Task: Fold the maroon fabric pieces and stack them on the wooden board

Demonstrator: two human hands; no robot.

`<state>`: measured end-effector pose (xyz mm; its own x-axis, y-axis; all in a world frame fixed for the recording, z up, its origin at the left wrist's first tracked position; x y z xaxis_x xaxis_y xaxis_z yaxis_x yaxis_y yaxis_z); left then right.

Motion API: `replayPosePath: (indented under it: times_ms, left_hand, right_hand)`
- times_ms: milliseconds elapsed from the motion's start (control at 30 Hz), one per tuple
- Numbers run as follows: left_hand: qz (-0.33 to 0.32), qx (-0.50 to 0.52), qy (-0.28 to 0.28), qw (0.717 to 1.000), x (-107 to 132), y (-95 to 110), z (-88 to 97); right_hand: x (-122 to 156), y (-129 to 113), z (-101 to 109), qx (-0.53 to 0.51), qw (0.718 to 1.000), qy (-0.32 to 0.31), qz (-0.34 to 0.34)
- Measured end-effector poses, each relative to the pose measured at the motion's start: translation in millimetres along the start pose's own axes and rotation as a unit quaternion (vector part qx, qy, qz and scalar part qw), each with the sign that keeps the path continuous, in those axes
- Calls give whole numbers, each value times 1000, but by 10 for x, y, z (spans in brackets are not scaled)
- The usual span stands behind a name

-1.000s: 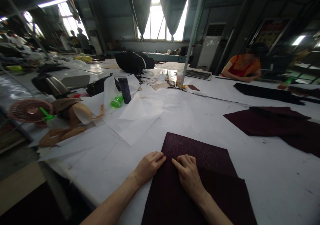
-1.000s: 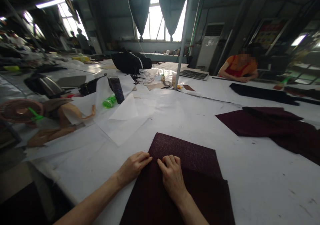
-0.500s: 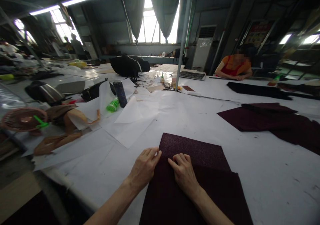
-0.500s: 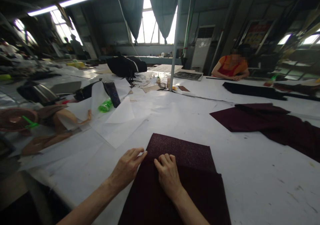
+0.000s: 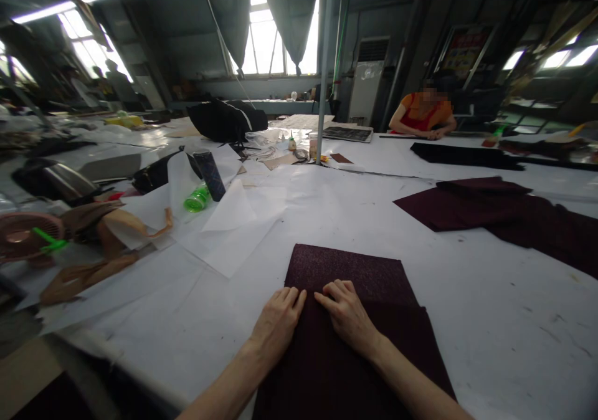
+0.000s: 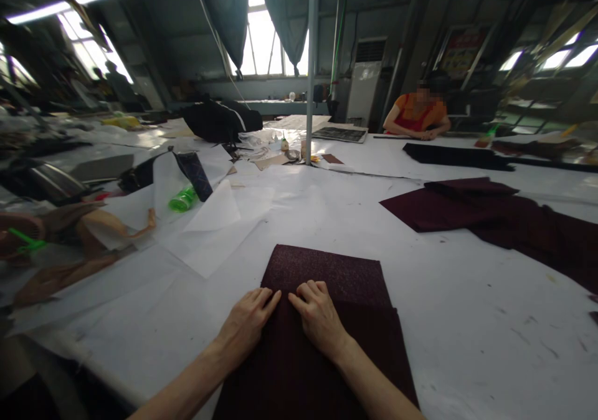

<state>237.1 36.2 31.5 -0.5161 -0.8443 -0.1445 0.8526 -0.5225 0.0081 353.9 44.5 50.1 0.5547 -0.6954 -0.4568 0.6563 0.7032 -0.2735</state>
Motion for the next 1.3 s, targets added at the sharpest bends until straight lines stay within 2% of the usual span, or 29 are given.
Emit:
replayPosePath:
  times_ms: [367, 633, 867, 1033, 1200, 1300]
  left_hand:
    - [-9, -64, -12, 998, -62, 180, 5]
    - [-11, -78, -18, 997, -164, 328, 4]
    - [-38, -106, -18, 993, -259, 587, 6]
    - [-26, -117, -29, 992, -318, 695, -8]
    - [-47, -111, -4, 993, -351, 848, -17]
    - [-48, -121, -11, 991, -375, 929, -16]
  right_hand:
    - [185, 175, 108, -9, 1000, 16, 20]
    - [322, 288, 242, -5, 1000, 4, 15]
    - [477, 416, 370, -5, 1000, 8, 10]
    - [576, 498, 440, -1, 1000, 2, 1]
    - [655, 550, 505, 16, 1000, 7, -2]
    - [718, 590, 539, 20, 1000, 8, -4]
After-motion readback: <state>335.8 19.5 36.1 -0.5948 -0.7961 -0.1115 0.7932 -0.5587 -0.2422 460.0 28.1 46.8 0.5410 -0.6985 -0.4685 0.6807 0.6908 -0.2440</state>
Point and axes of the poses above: each hand's wrist, its own x-axis away from the middle knuckle, its own z-axis out of the back of the hand, y = z × x, the point moved 8 cm from there along -x, towards the middle knuckle, and after that the axes turned 3 degrees about y, right-handed, at the moved point
